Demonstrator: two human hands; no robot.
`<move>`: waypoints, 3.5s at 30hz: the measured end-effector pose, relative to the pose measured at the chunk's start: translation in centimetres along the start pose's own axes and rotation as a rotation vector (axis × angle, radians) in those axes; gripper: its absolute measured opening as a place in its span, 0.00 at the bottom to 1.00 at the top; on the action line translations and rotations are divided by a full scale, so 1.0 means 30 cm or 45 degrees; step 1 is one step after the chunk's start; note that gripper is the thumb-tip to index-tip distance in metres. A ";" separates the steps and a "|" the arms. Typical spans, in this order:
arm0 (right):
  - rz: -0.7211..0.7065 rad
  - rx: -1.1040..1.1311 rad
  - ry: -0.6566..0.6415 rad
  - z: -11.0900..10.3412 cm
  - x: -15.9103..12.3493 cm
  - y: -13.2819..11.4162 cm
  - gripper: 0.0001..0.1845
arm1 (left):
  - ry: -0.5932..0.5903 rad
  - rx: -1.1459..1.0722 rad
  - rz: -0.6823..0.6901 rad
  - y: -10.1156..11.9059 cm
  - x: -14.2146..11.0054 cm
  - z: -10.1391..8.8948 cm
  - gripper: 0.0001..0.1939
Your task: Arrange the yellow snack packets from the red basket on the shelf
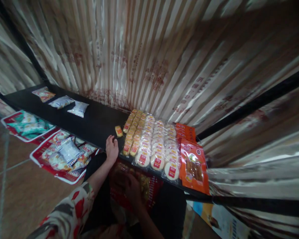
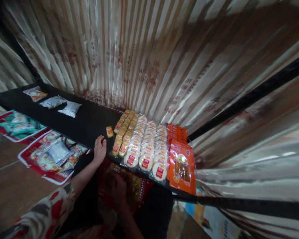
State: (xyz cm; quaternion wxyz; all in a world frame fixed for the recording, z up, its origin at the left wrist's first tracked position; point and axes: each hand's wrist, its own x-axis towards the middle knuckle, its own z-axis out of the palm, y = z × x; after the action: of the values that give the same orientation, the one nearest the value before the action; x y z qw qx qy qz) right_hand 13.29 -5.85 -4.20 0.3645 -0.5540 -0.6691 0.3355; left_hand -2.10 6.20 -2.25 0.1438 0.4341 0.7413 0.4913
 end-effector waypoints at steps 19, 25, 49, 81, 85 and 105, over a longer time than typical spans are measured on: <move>-0.268 0.005 -0.057 -0.104 0.267 -0.201 0.16 | -0.085 0.295 -0.112 0.063 0.189 0.075 0.26; -0.392 -0.014 0.056 -0.134 0.508 -0.248 0.15 | -0.036 -0.055 0.081 0.079 0.169 0.087 0.27; -0.411 -0.352 -0.043 -0.115 0.748 -0.257 0.18 | -0.131 -0.047 0.201 0.036 0.168 0.169 0.10; -0.423 -1.030 -0.325 -0.027 0.856 -0.197 0.21 | -0.247 -0.004 0.191 0.029 0.173 0.168 0.14; -0.439 -1.015 -0.311 -0.030 0.853 -0.198 0.20 | -0.259 0.010 0.181 0.027 0.175 0.171 0.14; -0.492 -0.981 -0.247 -0.033 0.845 -0.187 0.19 | -0.261 0.036 0.261 0.025 0.174 0.177 0.17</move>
State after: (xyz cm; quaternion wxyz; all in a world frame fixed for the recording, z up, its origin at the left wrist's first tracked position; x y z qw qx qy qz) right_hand 8.31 18.29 4.02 0.1228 -0.4802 -0.8677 0.0376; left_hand -1.36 13.61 -3.01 0.1615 0.5575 0.6813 0.4461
